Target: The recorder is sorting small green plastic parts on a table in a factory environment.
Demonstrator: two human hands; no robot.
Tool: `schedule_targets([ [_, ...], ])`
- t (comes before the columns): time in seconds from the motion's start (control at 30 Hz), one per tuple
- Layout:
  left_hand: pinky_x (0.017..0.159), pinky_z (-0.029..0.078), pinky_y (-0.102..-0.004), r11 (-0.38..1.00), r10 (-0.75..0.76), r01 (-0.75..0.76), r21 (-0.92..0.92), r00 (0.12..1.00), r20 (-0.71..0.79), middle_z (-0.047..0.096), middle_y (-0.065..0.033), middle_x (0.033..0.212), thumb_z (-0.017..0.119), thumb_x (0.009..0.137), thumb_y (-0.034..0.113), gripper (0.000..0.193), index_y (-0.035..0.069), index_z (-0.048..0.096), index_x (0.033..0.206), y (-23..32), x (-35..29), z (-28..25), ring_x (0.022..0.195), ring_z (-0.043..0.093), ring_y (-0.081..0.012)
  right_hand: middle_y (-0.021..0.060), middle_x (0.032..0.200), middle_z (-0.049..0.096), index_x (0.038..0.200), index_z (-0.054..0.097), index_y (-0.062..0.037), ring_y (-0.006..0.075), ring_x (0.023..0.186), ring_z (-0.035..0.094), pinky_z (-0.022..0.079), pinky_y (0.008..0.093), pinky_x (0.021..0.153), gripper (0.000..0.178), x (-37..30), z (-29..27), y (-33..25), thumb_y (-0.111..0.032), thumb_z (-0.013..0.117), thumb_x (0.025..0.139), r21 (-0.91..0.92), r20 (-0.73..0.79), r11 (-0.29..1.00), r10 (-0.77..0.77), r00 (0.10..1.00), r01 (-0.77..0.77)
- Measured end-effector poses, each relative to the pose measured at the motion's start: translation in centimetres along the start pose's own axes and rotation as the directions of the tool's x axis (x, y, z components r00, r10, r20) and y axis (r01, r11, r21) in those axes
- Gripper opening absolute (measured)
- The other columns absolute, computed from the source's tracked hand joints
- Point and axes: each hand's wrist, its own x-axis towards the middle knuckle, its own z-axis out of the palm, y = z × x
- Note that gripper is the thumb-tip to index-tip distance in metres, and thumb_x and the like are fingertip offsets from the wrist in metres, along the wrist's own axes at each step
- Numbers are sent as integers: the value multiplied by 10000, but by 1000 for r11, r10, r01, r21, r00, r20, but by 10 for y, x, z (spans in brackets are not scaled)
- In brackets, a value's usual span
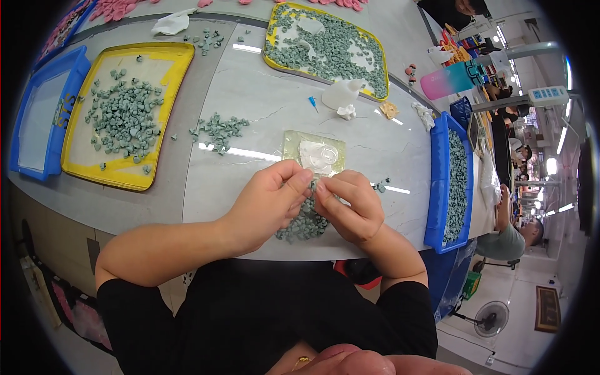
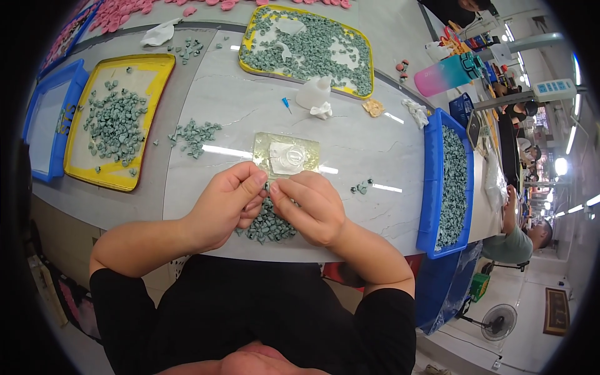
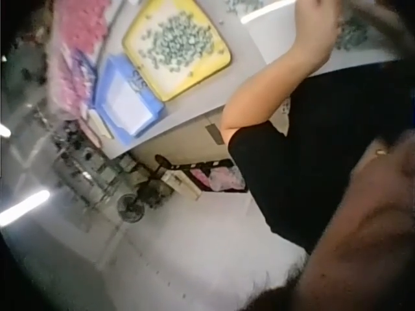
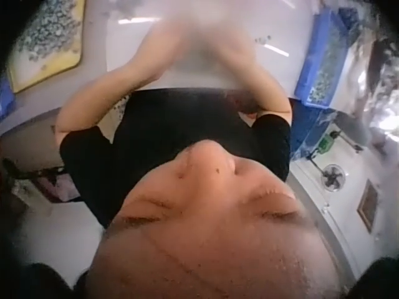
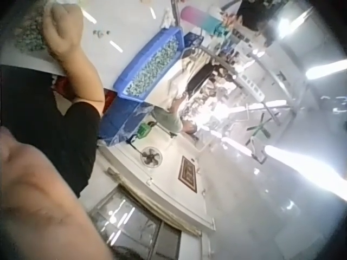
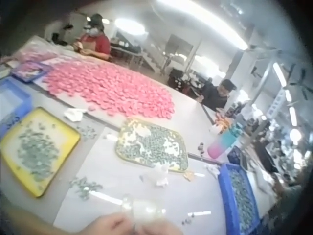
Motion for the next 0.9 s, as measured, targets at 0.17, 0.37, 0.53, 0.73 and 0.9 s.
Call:
schedule_targets([
  [0.17, 453, 271, -181, 879, 306, -279, 387, 952, -6, 418, 34, 675, 491, 948, 248, 182, 85, 466, 873, -2, -5, -4, 543, 339, -22, 148, 890, 599, 905, 618, 54, 245, 714, 590, 493, 320, 606, 298, 5, 2, -5, 133, 681, 624, 159, -6, 977, 144, 990, -141],
  [0.37, 615, 380, -196, 672, 503, -426, 606, 863, 49, 498, 15, 727, 524, 931, 203, 191, 31, 513, 849, -3, -11, -3, 693, 440, -38, 142, 884, 606, 937, 620, 64, 251, 723, 596, 481, 312, 600, 337, 6, 5, -10, 106, 708, 615, 125, -52, 988, 99, 994, -92],
  [0.53, 669, 388, -206, 700, 468, -367, 613, 884, -4, 514, 19, 733, 533, 923, 193, 196, 17, 533, 837, -2, -8, -4, 741, 443, -44, 121, 854, 607, 916, 621, 50, 244, 731, 596, 477, 313, 604, 273, 8, 3, -8, 46, 713, 659, 103, 12, 984, 147, 989, -148],
  [0.73, 634, 388, -211, 699, 280, -152, 699, 957, -72, 520, 24, 715, 575, 899, 236, 236, 18, 541, 812, 1, -2, 0, 699, 443, -48, 92, 840, 647, 877, 666, -21, 219, 728, 620, 487, 290, 611, 200, 1, -50, 21, -18, 719, 684, -114, 252, 849, 527, 812, -516],
  [0.9, 545, 367, -211, 681, 284, -165, 713, 957, -50, 502, 28, 679, 570, 903, 261, 248, 30, 544, 818, -4, 7, -1, 613, 425, -48, 104, 821, 635, 873, 660, -29, 236, 701, 595, 477, 301, 637, 171, -26, -86, 40, -23, 688, 704, -323, 447, 641, 752, 485, -696],
])
